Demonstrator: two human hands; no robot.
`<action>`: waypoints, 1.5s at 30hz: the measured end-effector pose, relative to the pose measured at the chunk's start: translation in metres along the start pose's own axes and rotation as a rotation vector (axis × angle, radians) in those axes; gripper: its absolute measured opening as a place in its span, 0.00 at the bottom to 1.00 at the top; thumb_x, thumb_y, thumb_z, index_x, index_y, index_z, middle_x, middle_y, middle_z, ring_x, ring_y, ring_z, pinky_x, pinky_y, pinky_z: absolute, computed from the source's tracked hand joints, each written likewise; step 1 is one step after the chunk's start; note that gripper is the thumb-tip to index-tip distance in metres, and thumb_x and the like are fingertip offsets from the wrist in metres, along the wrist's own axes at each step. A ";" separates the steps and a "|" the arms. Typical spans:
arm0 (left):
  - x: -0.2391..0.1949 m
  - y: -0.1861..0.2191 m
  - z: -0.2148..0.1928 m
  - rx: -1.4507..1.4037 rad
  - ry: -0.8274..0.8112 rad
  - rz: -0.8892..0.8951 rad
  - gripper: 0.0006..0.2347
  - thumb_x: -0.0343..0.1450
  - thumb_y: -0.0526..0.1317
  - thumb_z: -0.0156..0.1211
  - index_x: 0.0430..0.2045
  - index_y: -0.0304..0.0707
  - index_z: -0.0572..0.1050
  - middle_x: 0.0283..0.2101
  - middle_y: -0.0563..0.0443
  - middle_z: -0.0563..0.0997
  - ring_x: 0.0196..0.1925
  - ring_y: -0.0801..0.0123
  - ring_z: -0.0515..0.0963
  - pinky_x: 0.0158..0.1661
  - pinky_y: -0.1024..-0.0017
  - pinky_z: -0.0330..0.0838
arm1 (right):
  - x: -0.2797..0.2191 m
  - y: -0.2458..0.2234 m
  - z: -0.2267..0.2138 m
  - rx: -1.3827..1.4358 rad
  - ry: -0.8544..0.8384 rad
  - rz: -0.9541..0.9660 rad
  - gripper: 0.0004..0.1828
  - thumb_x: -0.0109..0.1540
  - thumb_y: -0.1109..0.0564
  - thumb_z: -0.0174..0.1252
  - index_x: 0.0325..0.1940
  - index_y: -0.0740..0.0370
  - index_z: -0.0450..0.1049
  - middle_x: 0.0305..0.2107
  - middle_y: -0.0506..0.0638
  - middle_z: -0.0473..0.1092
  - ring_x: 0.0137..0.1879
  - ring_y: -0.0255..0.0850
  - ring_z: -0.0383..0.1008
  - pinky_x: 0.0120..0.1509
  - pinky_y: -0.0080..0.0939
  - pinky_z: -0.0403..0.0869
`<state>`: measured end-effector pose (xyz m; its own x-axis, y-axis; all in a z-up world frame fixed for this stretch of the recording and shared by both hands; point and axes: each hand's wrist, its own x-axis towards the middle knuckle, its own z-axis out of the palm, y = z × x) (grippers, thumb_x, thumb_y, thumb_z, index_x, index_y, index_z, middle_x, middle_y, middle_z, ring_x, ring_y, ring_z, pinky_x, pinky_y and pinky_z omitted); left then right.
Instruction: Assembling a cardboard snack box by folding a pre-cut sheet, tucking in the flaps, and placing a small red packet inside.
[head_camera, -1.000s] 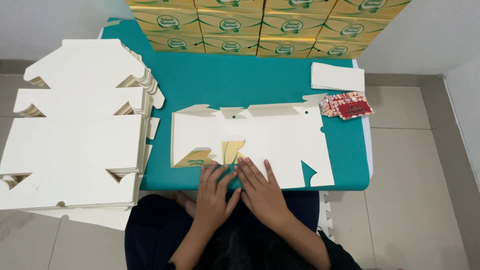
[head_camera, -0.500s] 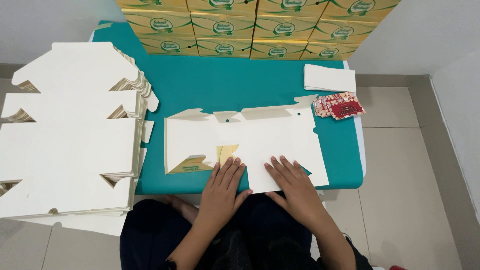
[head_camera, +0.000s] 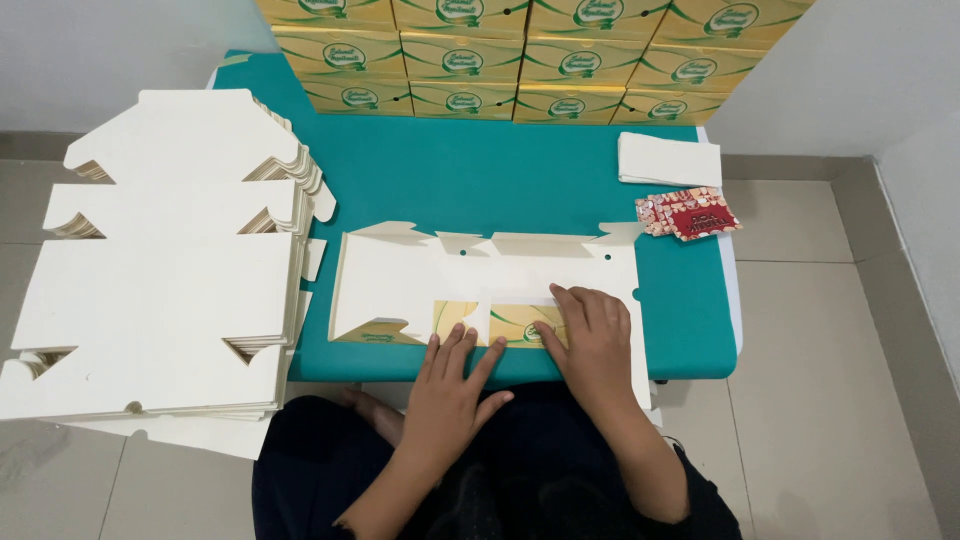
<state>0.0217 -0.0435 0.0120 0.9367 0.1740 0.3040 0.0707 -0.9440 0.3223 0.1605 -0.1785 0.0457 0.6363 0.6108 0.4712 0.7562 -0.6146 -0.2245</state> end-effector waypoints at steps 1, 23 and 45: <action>0.000 0.002 0.003 0.000 -0.002 -0.002 0.28 0.68 0.58 0.48 0.61 0.46 0.61 0.58 0.37 0.65 0.66 0.50 0.59 0.64 0.52 0.46 | -0.001 -0.001 0.002 0.001 -0.002 0.000 0.25 0.55 0.50 0.61 0.53 0.62 0.69 0.43 0.52 0.66 0.51 0.46 0.65 0.60 0.47 0.60; 0.016 0.014 0.012 0.205 -0.077 -0.055 0.26 0.63 0.56 0.56 0.52 0.41 0.68 0.53 0.33 0.68 0.61 0.43 0.63 0.57 0.44 0.55 | -0.036 -0.006 -0.020 0.012 -0.062 -0.020 0.13 0.54 0.62 0.58 0.42 0.67 0.75 0.42 0.52 0.73 0.54 0.42 0.72 0.62 0.46 0.67; 0.013 0.018 0.024 0.293 -0.117 -0.056 0.33 0.58 0.63 0.58 0.52 0.41 0.67 0.53 0.31 0.67 0.63 0.38 0.60 0.58 0.40 0.52 | -0.060 -0.016 -0.003 0.103 -0.191 -0.091 0.27 0.56 0.57 0.56 0.57 0.71 0.64 0.60 0.64 0.60 0.69 0.58 0.55 0.69 0.54 0.58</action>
<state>0.0430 -0.0645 0.0000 0.9606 0.2102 0.1821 0.2028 -0.9775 0.0584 0.1095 -0.2075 0.0237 0.5745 0.7510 0.3255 0.8173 -0.5044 -0.2786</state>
